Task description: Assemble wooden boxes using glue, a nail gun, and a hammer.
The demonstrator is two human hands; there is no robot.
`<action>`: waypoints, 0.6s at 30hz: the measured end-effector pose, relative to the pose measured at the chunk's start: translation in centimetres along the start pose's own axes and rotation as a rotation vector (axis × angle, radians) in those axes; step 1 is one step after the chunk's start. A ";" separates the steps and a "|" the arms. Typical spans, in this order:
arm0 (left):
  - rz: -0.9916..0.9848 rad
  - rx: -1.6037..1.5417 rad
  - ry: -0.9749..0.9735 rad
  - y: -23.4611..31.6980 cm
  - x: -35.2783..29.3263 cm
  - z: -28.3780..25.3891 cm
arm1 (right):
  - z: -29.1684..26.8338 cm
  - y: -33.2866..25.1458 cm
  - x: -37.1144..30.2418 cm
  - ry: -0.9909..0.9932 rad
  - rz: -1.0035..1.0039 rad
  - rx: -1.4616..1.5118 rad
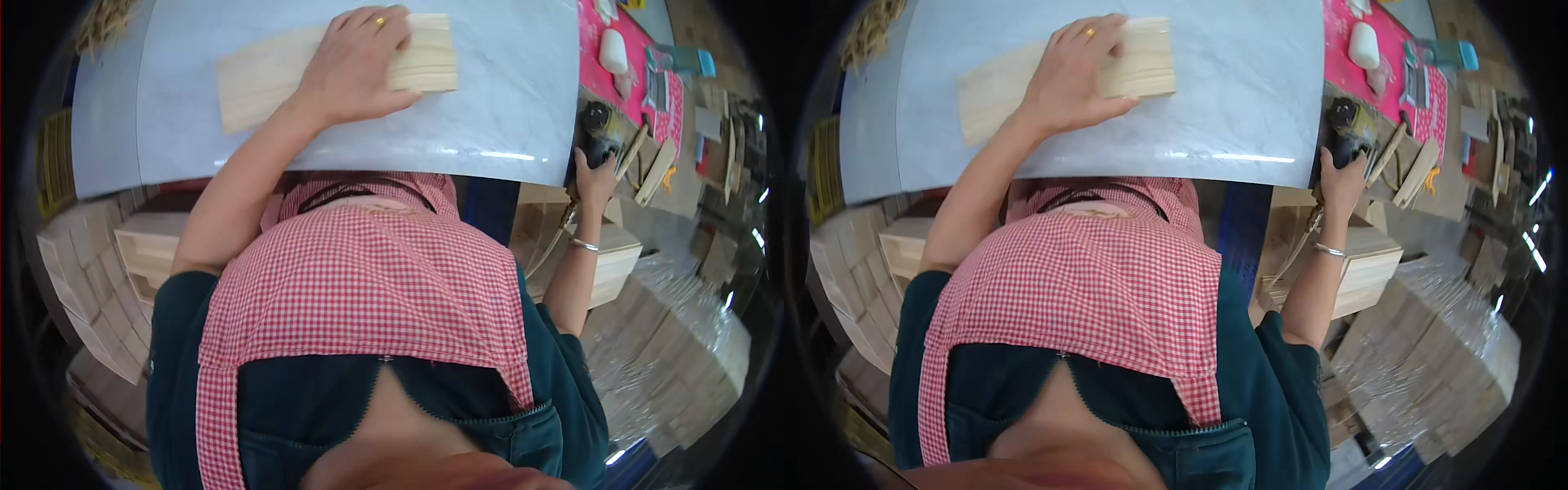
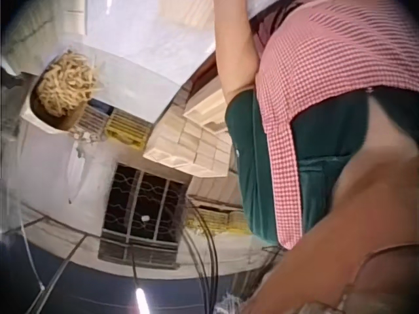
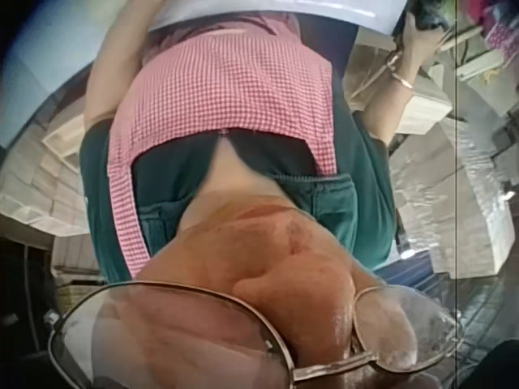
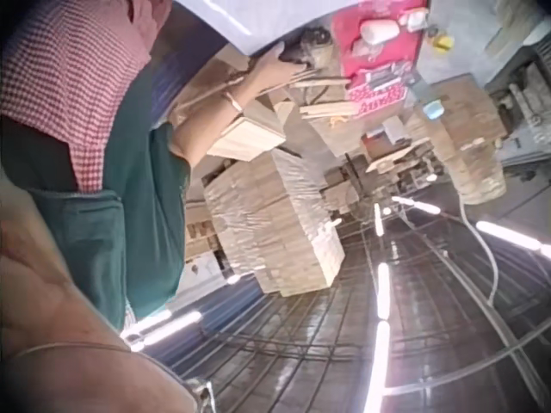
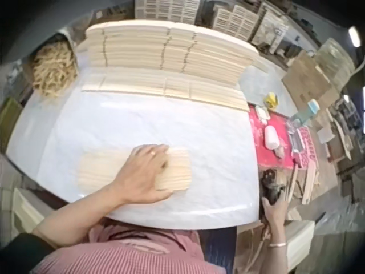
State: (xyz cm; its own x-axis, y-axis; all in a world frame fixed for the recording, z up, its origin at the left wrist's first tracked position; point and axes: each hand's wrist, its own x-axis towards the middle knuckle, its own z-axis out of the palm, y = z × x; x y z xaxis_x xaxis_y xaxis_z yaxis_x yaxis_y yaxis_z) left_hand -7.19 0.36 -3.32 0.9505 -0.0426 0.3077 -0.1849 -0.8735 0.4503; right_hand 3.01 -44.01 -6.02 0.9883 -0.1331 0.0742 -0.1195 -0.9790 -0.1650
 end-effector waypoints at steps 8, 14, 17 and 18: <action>-0.002 -0.164 -0.156 -0.6 0.1 -0.9 | -5.7 -1.7 1.6 -0.210 0.070 0.268; -0.118 -0.252 -0.278 -0.6 -0.2 -1.0 | -13.4 -15.6 -7.5 -0.336 -0.041 0.484; -0.155 -0.317 -0.349 -0.2 0.5 -1.4 | -13.9 -18.1 -10.0 -0.445 -0.067 0.569; -0.177 -0.344 -0.384 -0.2 0.5 -1.5 | -13.8 -18.6 -10.5 -0.502 -0.083 0.617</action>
State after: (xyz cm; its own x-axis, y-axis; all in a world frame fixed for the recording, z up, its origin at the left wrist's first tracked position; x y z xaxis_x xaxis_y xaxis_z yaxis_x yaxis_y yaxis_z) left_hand -7.02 1.26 -1.96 0.9855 -0.1395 -0.0965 -0.0238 -0.6772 0.7354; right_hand -6.47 -26.52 9.88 0.9338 0.1658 -0.3170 -0.1144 -0.7011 -0.7038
